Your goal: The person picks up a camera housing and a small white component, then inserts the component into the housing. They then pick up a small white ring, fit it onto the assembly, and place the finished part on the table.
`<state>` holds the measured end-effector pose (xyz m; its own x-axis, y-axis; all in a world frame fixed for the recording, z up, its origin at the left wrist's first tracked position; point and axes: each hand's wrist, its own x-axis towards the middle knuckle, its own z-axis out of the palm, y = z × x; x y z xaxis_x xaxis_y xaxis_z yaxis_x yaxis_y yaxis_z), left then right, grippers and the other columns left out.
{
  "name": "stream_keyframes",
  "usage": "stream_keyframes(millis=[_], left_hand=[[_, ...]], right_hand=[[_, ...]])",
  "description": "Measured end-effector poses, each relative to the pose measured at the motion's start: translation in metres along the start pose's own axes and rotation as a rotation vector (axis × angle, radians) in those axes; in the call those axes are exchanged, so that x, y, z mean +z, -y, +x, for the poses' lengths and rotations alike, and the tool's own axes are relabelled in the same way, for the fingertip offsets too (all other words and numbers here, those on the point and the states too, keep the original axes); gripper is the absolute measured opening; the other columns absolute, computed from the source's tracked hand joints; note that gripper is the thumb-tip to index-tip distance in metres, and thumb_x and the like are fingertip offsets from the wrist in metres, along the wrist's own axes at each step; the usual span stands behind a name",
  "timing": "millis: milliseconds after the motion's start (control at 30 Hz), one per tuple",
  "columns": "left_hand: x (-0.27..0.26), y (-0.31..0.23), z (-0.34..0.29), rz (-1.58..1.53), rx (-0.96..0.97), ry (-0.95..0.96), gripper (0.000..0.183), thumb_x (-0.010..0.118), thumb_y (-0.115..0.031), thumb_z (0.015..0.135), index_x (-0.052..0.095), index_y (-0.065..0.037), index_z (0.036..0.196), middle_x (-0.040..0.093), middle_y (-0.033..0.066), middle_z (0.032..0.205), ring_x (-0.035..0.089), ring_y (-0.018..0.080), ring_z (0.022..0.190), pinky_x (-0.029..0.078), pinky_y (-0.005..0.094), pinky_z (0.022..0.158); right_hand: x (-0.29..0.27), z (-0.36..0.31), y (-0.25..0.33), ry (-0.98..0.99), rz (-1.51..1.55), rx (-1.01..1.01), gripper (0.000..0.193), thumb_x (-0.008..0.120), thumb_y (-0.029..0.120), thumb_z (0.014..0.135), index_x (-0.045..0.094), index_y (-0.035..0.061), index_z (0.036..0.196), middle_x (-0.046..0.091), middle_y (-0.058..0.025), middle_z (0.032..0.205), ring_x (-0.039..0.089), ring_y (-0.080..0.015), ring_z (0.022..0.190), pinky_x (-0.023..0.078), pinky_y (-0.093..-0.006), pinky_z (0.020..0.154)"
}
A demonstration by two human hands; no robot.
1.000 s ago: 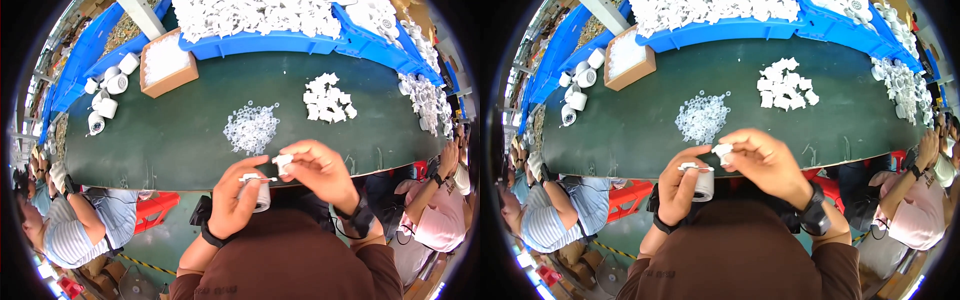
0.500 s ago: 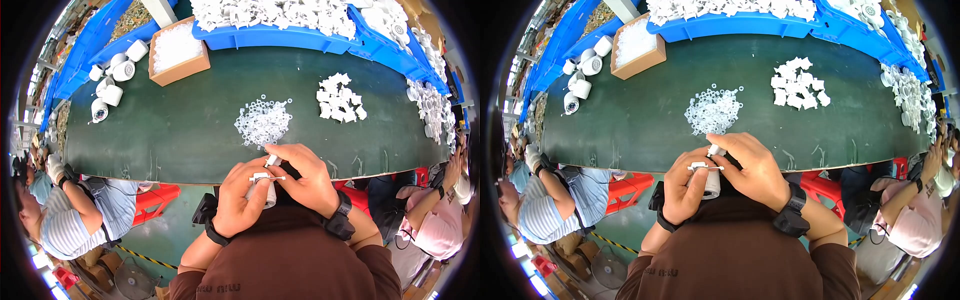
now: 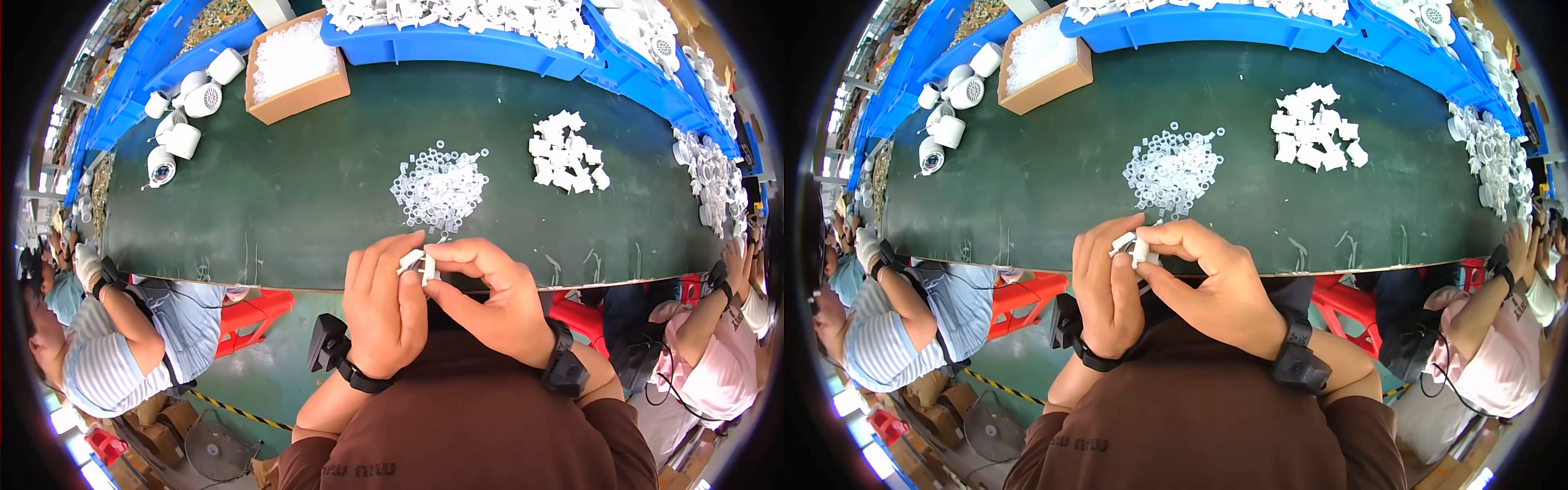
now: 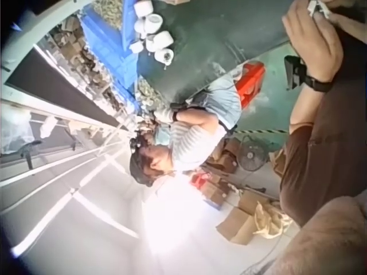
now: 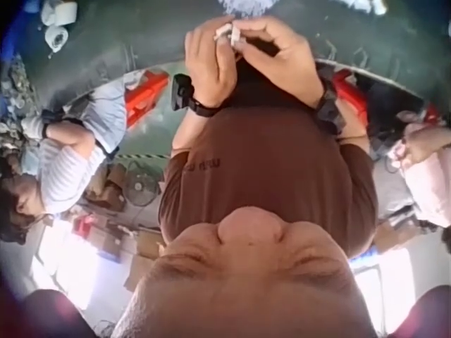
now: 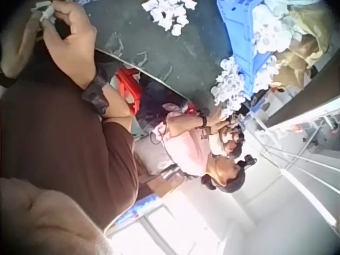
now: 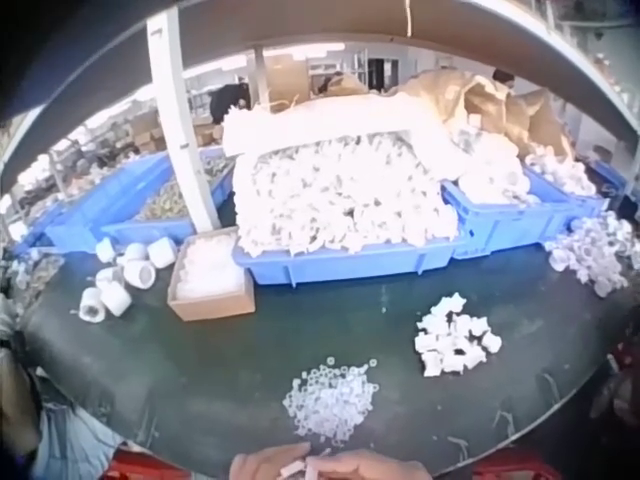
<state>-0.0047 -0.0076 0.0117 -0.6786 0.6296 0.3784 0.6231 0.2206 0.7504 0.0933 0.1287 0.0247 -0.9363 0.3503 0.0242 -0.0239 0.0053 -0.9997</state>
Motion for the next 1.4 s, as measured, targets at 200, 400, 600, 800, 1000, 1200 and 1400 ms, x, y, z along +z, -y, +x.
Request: stream_keyframes(millis=[200, 400, 600, 800, 1000, 1200, 1400], left_hand=[[0.005, 0.002, -0.002, 0.003, 0.018, -0.014, 0.035, 0.045, -0.018, 0.098, 0.063, 0.003, 0.119, 0.066, 0.0183, 0.112, 0.058, 0.0352, 0.092, 0.046, 0.0435, 0.083], [0.009, 0.006, -0.005, 0.013, 0.050, -0.037, 0.037, 0.045, -0.024, 0.098, 0.063, 0.003, 0.116, 0.066, 0.0179, 0.111, 0.058, 0.0352, 0.093, 0.045, 0.0436, 0.084], [0.009, 0.011, -0.004, 0.102, 0.097, -0.043, 0.037, 0.048, -0.027, 0.097, 0.064, 0.001, 0.115, 0.068, 0.0152, 0.108, 0.059, 0.0330, 0.092, 0.045, 0.0423, 0.083], [0.004, 0.012, -0.002, 0.046, 0.085, -0.036, 0.026, 0.056, -0.021, 0.093, 0.065, -0.001, 0.108, 0.068, 0.0131, 0.104, 0.060, 0.0331, 0.089, 0.046, 0.0422, 0.083], [0.001, 0.011, -0.010, -0.730, -0.418, 0.039, 0.019, 0.057, -0.010, 0.099, 0.059, -0.001, 0.115, 0.065, 0.0047, 0.099, 0.056, 0.0085, 0.087, 0.047, 0.0242, 0.078], [-0.010, 0.011, 0.002, -0.399, -0.188, 0.067, 0.019, 0.066, -0.008, 0.093, 0.064, -0.002, 0.110, 0.069, 0.0083, 0.101, 0.061, 0.0186, 0.083, 0.050, 0.0316, 0.075], [-0.009, 0.006, 0.009, 0.181, 0.142, 0.107, 0.033, 0.075, -0.003, 0.078, 0.070, -0.007, 0.110, 0.071, 0.0083, 0.110, 0.060, 0.0296, 0.090, 0.048, 0.0393, 0.082]], right_hand=[[0.007, -0.005, -0.009, -0.080, -0.063, -0.081, 0.037, 0.071, -0.009, 0.090, 0.062, 0.0000, 0.125, 0.069, -0.0069, 0.113, 0.066, -0.0127, 0.107, 0.053, -0.0283, 0.093], [0.019, -0.006, -0.018, -0.178, -0.221, -0.265, 0.038, 0.072, -0.009, 0.089, 0.063, 0.0008, 0.124, 0.067, -0.0075, 0.112, 0.064, -0.0144, 0.106, 0.052, -0.0297, 0.093], [0.024, -0.006, -0.030, -0.198, -0.039, -0.166, 0.037, 0.073, -0.009, 0.089, 0.063, 0.0011, 0.123, 0.067, -0.0075, 0.111, 0.065, -0.0147, 0.104, 0.052, -0.0300, 0.093], [0.019, 0.002, -0.016, -0.121, 0.078, -0.113, 0.034, 0.071, -0.006, 0.092, 0.062, 0.0006, 0.124, 0.068, -0.0070, 0.111, 0.066, -0.0144, 0.105, 0.053, -0.0302, 0.092], [0.006, 0.014, -0.009, -0.128, -0.019, -0.144, 0.020, 0.070, -0.005, 0.092, 0.068, 0.0010, 0.110, 0.068, -0.0083, 0.103, 0.066, -0.0160, 0.096, 0.054, -0.0300, 0.083], [0.001, 0.008, -0.011, -0.127, -0.073, -0.217, 0.014, 0.073, -0.004, 0.089, 0.071, 0.0026, 0.101, 0.069, -0.0089, 0.098, 0.067, -0.0209, 0.090, 0.053, -0.0314, 0.081], [-0.049, 0.026, -0.021, -0.325, -0.469, -0.103, 0.014, 0.069, 0.002, 0.094, 0.072, 0.0016, 0.107, 0.069, -0.0094, 0.096, 0.065, -0.0192, 0.083, 0.052, -0.0308, 0.075]])
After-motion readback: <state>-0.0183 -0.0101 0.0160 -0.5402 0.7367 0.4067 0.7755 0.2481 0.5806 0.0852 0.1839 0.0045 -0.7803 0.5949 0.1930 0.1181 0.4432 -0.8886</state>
